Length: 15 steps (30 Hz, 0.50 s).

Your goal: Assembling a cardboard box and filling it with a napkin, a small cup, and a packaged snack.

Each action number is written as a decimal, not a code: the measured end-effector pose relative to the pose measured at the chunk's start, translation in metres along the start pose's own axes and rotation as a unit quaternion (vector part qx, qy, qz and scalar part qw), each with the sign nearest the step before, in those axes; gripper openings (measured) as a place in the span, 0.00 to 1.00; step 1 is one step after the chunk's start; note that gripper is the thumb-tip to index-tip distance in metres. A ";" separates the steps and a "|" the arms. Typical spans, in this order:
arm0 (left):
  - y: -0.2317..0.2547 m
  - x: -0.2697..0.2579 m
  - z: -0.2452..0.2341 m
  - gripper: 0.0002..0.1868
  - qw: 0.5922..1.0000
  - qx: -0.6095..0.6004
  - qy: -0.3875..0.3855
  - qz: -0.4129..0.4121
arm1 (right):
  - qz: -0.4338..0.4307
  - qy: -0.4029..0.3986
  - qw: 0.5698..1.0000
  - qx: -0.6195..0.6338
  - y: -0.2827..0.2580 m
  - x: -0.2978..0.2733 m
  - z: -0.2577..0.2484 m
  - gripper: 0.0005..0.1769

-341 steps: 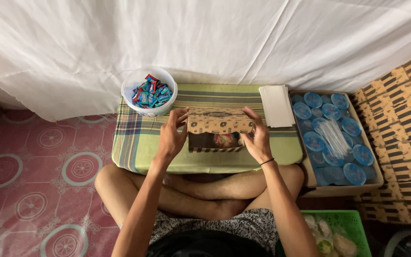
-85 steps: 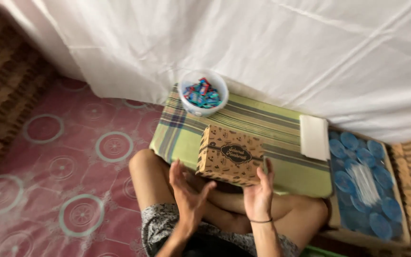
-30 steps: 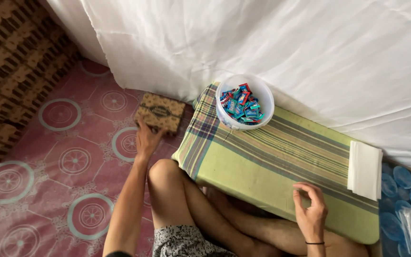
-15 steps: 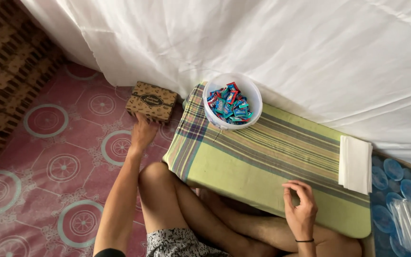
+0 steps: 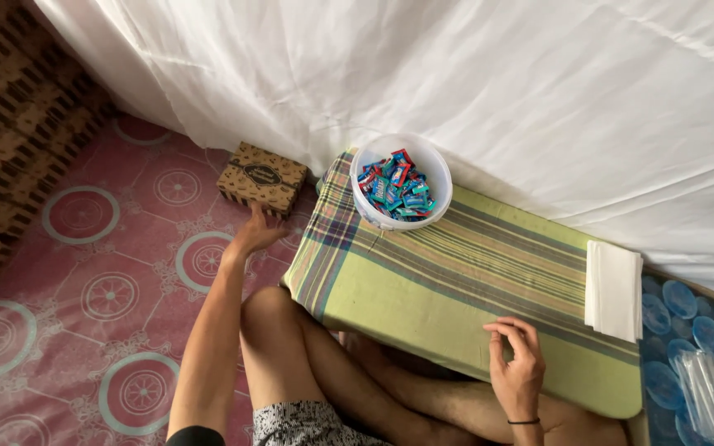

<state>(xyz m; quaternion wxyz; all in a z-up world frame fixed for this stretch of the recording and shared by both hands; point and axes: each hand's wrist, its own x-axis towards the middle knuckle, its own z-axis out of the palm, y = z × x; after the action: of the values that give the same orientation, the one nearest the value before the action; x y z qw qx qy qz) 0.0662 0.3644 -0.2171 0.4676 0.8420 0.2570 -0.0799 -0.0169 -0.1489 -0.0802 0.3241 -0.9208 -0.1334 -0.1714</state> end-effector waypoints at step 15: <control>0.096 -0.168 -0.013 0.09 0.923 0.010 -0.122 0.365 | -0.041 0.064 0.997 -0.033 0.002 -0.004 0.002 0.15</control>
<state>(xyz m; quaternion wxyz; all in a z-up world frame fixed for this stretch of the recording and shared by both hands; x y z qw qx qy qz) -0.0304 0.2742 -0.0753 0.4836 0.8658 -0.1279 -0.0082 -0.0193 -0.1500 -0.0840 0.2942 -0.9118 -0.1449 -0.2472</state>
